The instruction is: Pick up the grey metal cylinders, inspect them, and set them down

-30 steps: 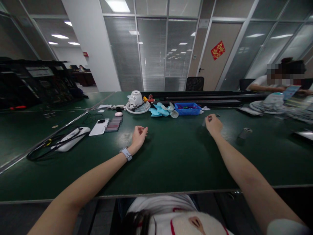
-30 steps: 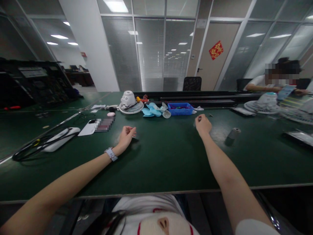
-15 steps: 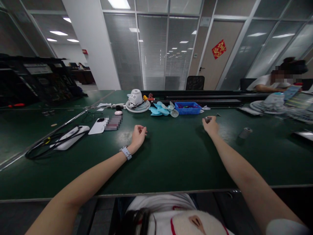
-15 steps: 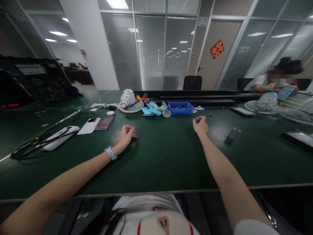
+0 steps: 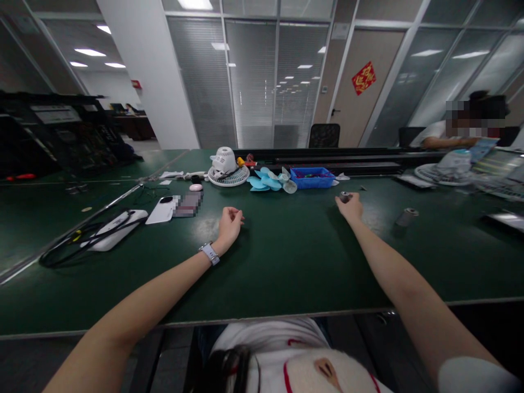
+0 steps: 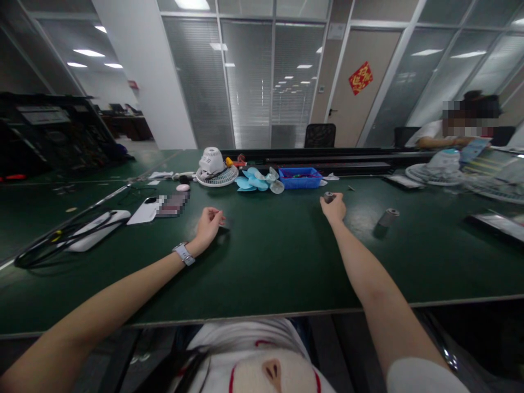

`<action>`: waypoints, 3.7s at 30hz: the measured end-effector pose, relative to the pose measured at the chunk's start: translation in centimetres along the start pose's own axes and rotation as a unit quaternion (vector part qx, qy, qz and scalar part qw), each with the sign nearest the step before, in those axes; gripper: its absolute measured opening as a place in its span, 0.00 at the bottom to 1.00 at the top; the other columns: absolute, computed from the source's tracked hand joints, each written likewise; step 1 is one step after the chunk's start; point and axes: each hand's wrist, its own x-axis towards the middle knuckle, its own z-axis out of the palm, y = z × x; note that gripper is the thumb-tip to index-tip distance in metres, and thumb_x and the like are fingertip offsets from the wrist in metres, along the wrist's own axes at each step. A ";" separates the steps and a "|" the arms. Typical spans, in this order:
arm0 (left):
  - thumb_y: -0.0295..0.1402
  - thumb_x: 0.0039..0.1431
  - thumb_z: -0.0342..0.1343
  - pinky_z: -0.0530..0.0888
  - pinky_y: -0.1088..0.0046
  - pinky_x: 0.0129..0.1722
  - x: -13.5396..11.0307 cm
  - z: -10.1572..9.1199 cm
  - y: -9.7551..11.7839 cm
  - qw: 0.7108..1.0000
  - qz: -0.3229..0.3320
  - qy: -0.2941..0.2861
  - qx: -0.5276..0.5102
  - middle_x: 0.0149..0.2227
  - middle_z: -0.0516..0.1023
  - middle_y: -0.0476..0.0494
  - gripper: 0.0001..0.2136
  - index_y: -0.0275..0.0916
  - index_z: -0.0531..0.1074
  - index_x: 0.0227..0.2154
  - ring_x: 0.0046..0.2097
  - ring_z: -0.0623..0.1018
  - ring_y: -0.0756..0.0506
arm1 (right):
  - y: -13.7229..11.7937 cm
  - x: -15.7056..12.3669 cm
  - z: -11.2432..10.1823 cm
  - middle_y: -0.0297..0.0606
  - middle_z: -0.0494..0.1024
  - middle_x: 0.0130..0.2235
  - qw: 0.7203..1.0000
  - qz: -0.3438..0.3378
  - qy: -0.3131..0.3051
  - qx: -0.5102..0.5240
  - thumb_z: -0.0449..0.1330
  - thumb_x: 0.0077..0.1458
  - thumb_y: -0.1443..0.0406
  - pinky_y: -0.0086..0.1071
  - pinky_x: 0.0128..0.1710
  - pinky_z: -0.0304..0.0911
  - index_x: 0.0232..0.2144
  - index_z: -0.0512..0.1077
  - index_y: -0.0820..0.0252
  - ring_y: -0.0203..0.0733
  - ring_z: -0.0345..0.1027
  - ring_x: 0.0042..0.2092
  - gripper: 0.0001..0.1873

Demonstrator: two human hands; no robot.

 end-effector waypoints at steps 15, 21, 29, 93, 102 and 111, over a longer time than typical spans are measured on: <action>0.36 0.58 0.54 0.72 0.74 0.30 0.0 0.1 -0.1 1.000 0.011 0.001 -0.003 0.29 0.74 0.49 0.07 0.40 0.62 0.35 0.29 0.75 0.49 | -3.3 -1.3 -0.4 0.46 0.81 0.37 0.992 -0.051 0.048 0.104 0.68 0.43 0.52 0.44 0.45 0.67 0.41 0.75 0.62 0.52 0.75 0.41 0.25; 0.36 0.58 0.55 0.71 0.73 0.31 -0.2 0.1 0.0 1.000 0.017 -0.004 -0.001 0.30 0.74 0.49 0.08 0.40 0.64 0.35 0.30 0.75 0.49 | -11.0 -10.8 1.1 0.45 0.81 0.38 0.888 -0.217 -0.240 0.326 0.71 0.40 0.52 0.38 0.39 0.71 0.39 0.75 0.63 0.45 0.76 0.37 0.27; 0.40 0.59 0.57 0.73 0.70 0.39 -1.2 0.2 2.0 0.978 0.181 -0.075 0.066 0.39 0.78 0.44 0.11 0.40 0.67 0.40 0.41 0.79 0.46 | -13.9 -19.5 -0.2 0.42 0.81 0.36 0.802 -0.228 -0.418 0.360 0.73 0.39 0.56 0.35 0.35 0.71 0.38 0.74 0.62 0.41 0.75 0.34 0.24; 0.33 0.46 0.50 0.67 0.75 0.27 3.1 -2.4 -0.9 0.999 0.001 0.033 -0.039 0.22 0.73 0.49 0.08 0.38 0.71 0.29 0.25 0.73 0.49 | -7.5 -5.7 -1.9 0.53 0.69 0.55 0.973 -0.216 0.071 0.045 0.60 0.52 0.58 0.53 0.59 0.51 0.52 0.67 0.63 0.58 0.59 0.59 0.26; 0.33 0.47 0.50 0.68 0.75 0.27 2.8 -2.4 -0.7 0.999 0.009 0.034 -0.017 0.21 0.73 0.49 0.07 0.39 0.72 0.29 0.25 0.73 0.48 | -15.2 -20.7 -0.9 0.37 0.56 0.67 0.717 -0.562 -0.405 0.080 0.52 0.65 0.55 0.51 0.64 0.49 0.60 0.67 0.49 0.50 0.48 0.68 0.24; 0.32 0.48 0.49 0.69 0.74 0.28 2.5 -2.4 -0.2 1.000 0.007 0.023 0.007 0.21 0.73 0.50 0.09 0.38 0.72 0.30 0.25 0.73 0.48 | -13.6 -17.0 0.6 0.33 0.80 0.47 0.789 -0.535 -0.284 0.107 0.56 0.57 0.75 0.40 0.55 0.66 0.47 0.78 0.52 0.43 0.74 0.51 0.20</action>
